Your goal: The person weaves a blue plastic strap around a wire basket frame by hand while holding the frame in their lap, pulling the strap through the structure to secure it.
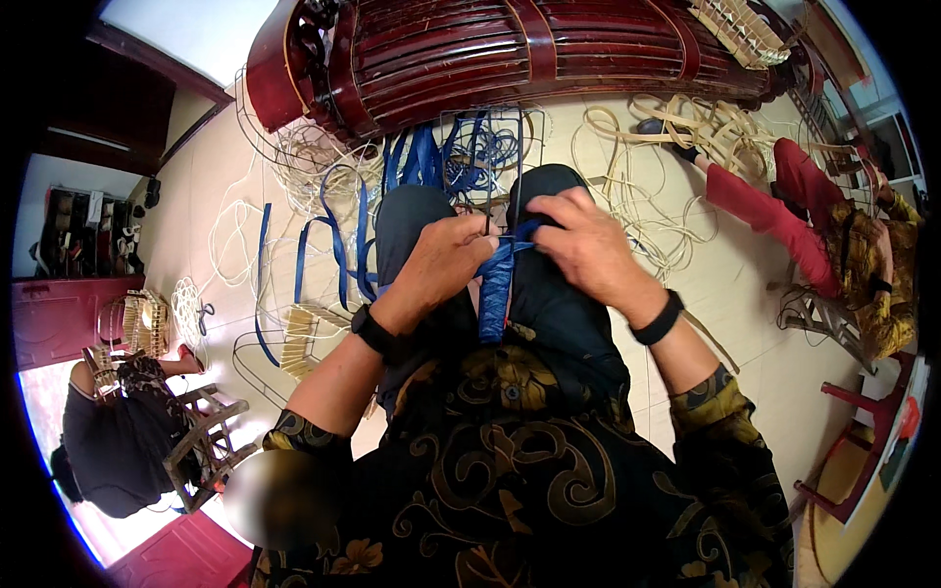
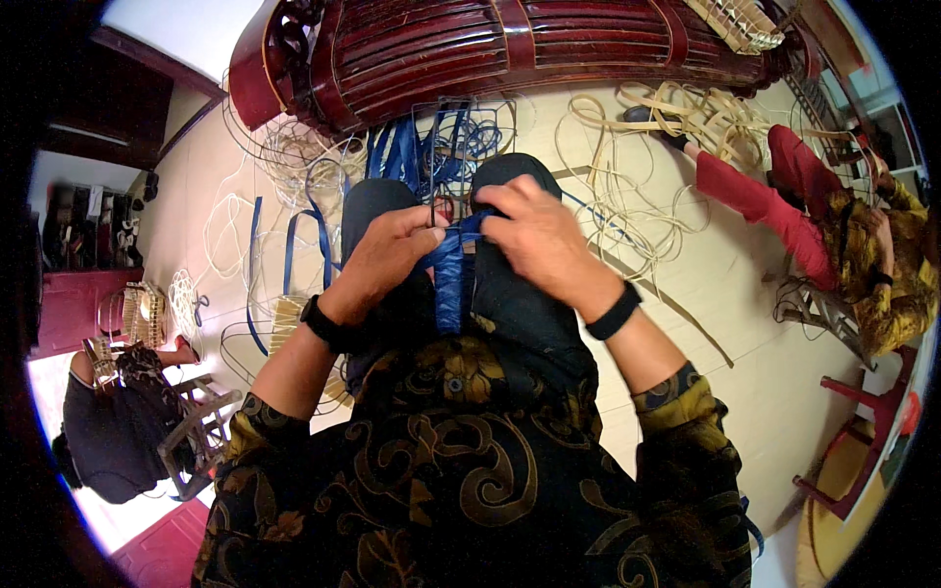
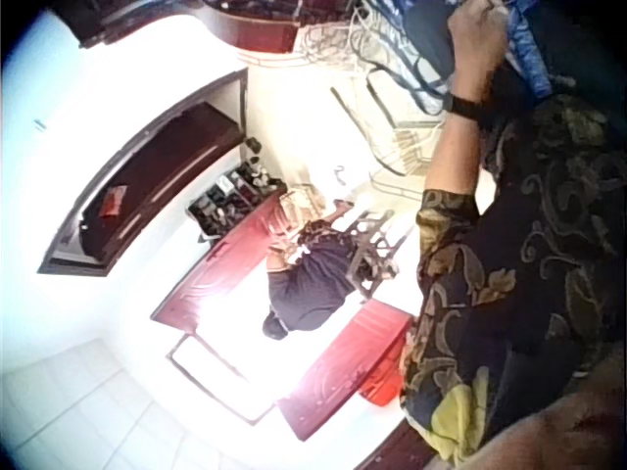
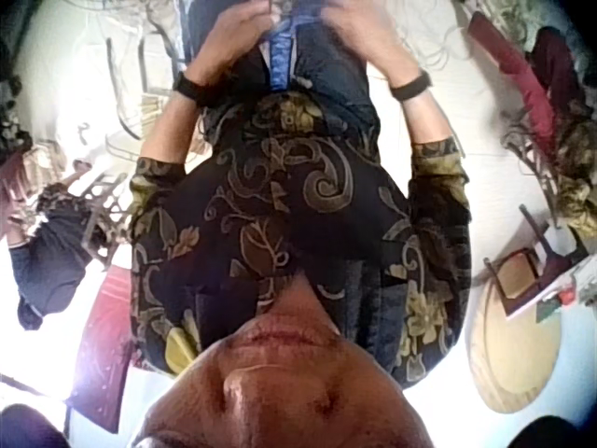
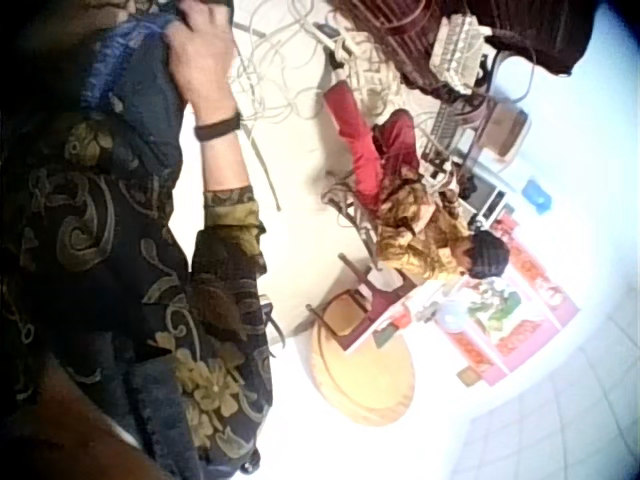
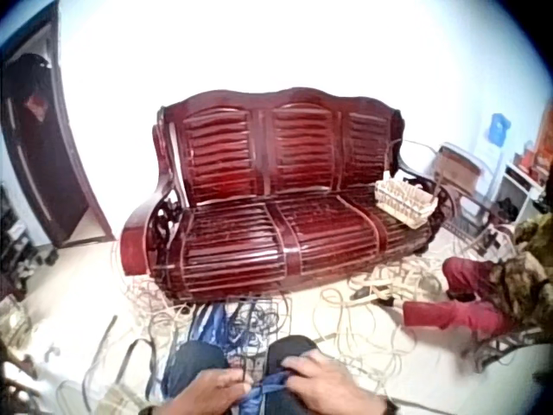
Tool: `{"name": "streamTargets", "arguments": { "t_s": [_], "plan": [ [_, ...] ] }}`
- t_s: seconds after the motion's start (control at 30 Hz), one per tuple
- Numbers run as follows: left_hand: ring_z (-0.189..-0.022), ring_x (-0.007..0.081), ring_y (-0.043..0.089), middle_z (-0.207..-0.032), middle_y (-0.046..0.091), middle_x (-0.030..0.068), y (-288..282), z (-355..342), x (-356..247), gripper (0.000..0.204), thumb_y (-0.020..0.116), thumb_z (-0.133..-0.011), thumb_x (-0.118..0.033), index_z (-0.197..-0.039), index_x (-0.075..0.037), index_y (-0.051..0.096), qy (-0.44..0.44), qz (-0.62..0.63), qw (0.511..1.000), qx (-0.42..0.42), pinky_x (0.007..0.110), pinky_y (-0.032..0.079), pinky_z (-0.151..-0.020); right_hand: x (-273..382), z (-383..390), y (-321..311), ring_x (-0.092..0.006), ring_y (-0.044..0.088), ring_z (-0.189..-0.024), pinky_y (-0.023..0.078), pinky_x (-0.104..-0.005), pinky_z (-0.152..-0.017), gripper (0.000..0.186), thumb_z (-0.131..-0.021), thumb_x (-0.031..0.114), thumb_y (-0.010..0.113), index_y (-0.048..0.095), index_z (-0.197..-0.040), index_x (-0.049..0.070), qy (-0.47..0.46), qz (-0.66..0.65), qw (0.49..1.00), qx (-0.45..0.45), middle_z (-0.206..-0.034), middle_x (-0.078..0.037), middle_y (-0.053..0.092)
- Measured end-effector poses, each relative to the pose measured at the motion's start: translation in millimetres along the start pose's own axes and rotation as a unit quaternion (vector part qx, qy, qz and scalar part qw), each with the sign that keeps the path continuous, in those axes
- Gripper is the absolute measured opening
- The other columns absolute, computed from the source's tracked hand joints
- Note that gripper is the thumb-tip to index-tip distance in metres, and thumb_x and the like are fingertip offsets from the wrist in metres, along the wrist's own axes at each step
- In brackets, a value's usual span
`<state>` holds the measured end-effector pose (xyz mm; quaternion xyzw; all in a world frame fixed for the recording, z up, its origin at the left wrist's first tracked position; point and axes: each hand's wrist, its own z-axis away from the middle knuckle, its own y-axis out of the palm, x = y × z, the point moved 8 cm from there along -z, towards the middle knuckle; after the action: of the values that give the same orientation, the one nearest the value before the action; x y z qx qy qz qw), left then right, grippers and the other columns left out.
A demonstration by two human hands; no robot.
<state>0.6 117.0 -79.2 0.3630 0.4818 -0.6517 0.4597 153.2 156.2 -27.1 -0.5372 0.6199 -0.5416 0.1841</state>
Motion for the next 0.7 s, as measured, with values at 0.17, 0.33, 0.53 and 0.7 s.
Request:
{"name": "streamTargets", "arguments": {
  "t_s": [0.17,0.33,0.53,0.7],
  "plan": [
    [-0.066,0.0119,0.056,-0.069,0.057,0.0054,6,-7,-5,0.02,0.057,-0.088,-0.016,-0.093,0.002,0.064,-0.035,0.104,0.991,0.076,0.03,0.049,-0.058,-36,26,-25,-0.0288,0.053,-0.113,0.05,-0.0386,-0.089,0.023,-0.07,0.011,0.075,0.068,-0.092,0.011,0.021,0.006,0.999,0.038,-0.129,-0.006,0.056],
    [-0.079,0.0075,0.057,-0.085,0.064,-0.0007,4,-14,3,0.018,0.053,-0.095,-0.013,-0.098,0.0,0.066,-0.011,0.04,0.993,0.111,0.026,0.047,-0.073,-2,4,-18,-0.0318,0.045,-0.125,0.038,-0.0455,-0.101,0.033,-0.068,0.021,0.08,0.069,-0.096,0.009,0.028,-0.003,0.999,0.025,-0.134,-0.008,0.052],
    [-0.064,0.012,0.05,-0.068,0.054,0.0048,8,-14,7,0.027,0.056,-0.093,-0.022,-0.079,0.002,0.057,0.036,0.037,0.993,0.109,0.032,0.044,-0.061,4,-2,-1,-0.0311,0.05,-0.12,0.039,-0.0453,-0.098,0.012,-0.073,0.014,0.075,0.066,-0.078,0.008,-0.001,-0.064,0.998,-0.016,-0.124,-0.007,0.059],
    [-0.066,0.0183,0.056,-0.068,0.054,0.0114,5,-11,-10,0.033,0.055,-0.093,-0.026,-0.077,0.004,0.056,-0.011,0.021,0.993,0.116,0.038,0.044,-0.063,-75,58,-52,-0.0323,0.05,-0.119,0.04,-0.0432,-0.099,0.009,-0.073,0.01,0.075,0.069,-0.08,0.009,0.101,-0.012,0.995,-0.008,-0.126,-0.006,0.059]
  ]
}}
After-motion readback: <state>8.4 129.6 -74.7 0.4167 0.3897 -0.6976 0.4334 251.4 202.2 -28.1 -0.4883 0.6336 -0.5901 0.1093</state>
